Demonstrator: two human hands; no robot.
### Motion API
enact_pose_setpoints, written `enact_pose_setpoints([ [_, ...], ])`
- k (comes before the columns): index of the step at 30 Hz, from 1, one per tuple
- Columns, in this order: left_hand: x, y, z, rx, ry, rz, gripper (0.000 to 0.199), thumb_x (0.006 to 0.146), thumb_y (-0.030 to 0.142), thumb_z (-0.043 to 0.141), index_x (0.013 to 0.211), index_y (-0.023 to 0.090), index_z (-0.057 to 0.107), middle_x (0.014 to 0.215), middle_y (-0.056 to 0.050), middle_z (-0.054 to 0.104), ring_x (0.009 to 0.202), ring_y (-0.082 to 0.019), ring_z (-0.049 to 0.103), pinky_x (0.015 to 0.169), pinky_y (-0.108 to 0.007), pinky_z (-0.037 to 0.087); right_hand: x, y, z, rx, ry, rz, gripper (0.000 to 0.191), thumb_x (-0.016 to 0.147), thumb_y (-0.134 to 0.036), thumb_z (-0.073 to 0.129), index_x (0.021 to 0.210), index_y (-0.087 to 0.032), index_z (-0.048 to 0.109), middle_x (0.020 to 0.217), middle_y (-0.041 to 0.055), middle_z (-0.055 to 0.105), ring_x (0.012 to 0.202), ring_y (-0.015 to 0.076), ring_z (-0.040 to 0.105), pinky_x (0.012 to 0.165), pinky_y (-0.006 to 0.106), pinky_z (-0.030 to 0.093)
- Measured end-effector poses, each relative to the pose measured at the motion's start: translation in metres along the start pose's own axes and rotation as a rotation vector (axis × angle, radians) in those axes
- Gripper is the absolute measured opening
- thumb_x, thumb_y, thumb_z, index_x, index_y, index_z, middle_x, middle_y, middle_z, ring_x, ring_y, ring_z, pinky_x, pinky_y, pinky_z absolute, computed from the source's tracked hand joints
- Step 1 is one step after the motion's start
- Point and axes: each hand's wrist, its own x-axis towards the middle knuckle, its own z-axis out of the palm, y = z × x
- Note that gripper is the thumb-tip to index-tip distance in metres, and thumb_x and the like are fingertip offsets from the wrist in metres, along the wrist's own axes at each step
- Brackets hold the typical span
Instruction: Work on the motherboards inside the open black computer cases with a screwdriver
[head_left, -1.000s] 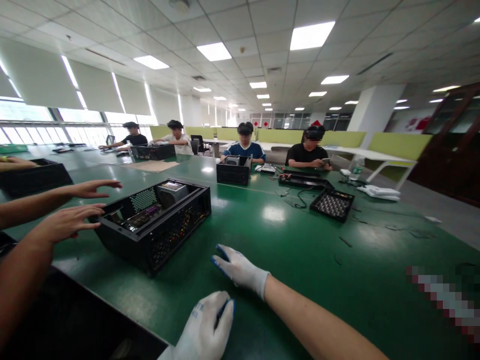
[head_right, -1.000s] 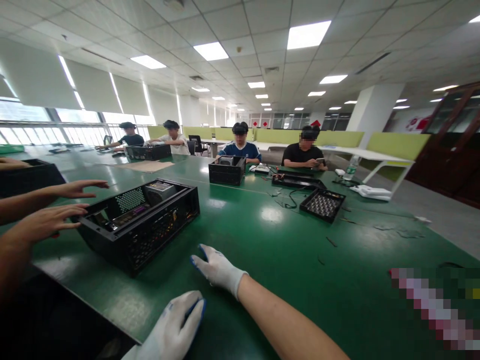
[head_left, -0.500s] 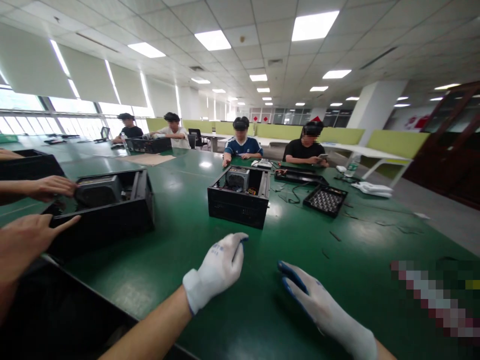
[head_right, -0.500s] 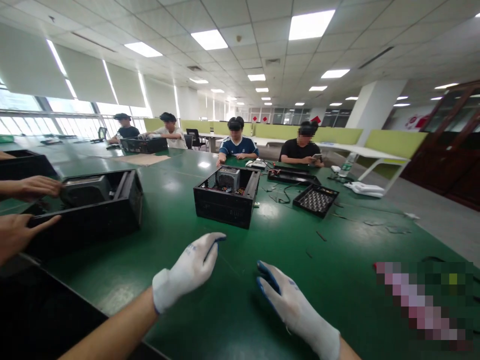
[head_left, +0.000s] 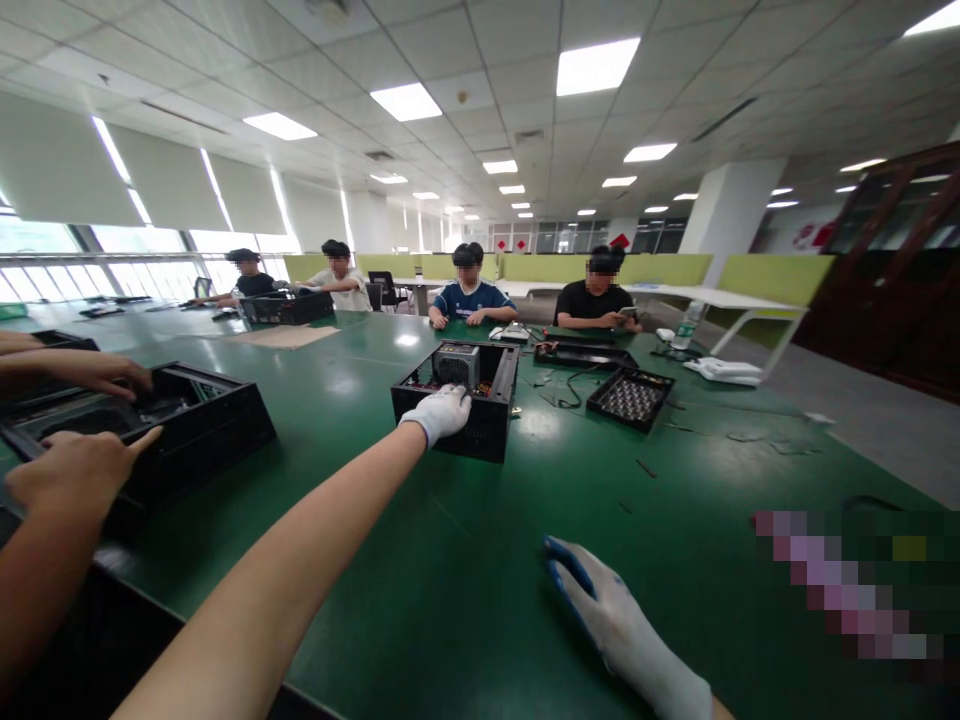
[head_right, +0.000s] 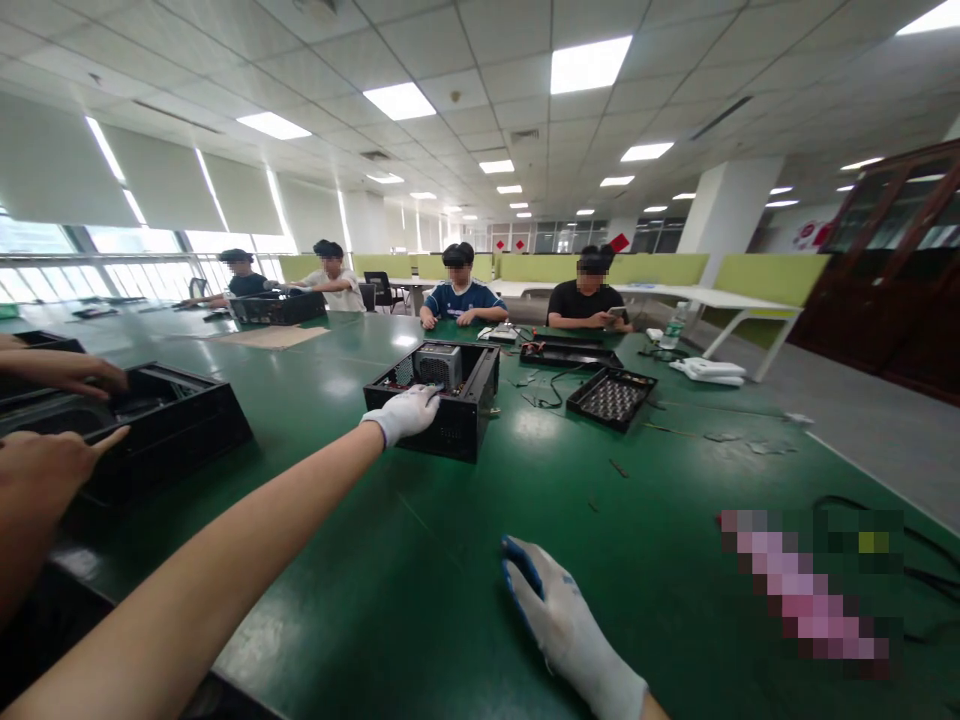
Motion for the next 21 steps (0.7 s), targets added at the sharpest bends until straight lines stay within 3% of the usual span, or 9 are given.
enact_pose_setpoints([
  [6, -0.005, 0.011, -0.007, 0.089, -0.023, 0.021, 0.050, 0.109, 0.041, 0.032, 0.123, 0.012, 0.069, 0.129, -0.018, 0.070, 0.118, -0.028, 0.068, 0.104, -0.037, 0.049, -0.003, -0.007, -0.002, -0.002, -0.004, -0.070, 0.067, 0.098, -0.071, 0.045, 0.143, -0.024, 0.063, 0.139, 0.0113, 0.067, 0.127, 0.0309, 0.062, 0.111, 0.045, 0.048],
  [12, -0.045, 0.022, -0.015, 0.148, -0.008, 0.071, 0.048, 0.108, 0.047, 0.035, 0.117, 0.019, 0.072, 0.123, -0.012, 0.074, 0.114, -0.025, 0.070, 0.100, -0.034, 0.050, 0.002, 0.001, 0.000, 0.012, 0.048, -0.064, 0.066, 0.099, -0.070, 0.044, 0.142, -0.023, 0.063, 0.139, 0.0116, 0.067, 0.129, 0.0311, 0.061, 0.113, 0.046, 0.046],
  [21, -0.093, 0.037, -0.029, 0.224, 0.007, 0.084, 0.045, 0.102, 0.053, 0.045, 0.105, 0.019, 0.075, 0.104, -0.012, 0.077, 0.095, -0.030, 0.074, 0.084, -0.038, 0.054, 0.002, -0.003, 0.000, 0.000, 0.078, -0.086, 0.065, 0.099, -0.067, 0.048, 0.141, -0.020, 0.064, 0.138, 0.0129, 0.068, 0.127, 0.0317, 0.062, 0.112, 0.047, 0.047],
])
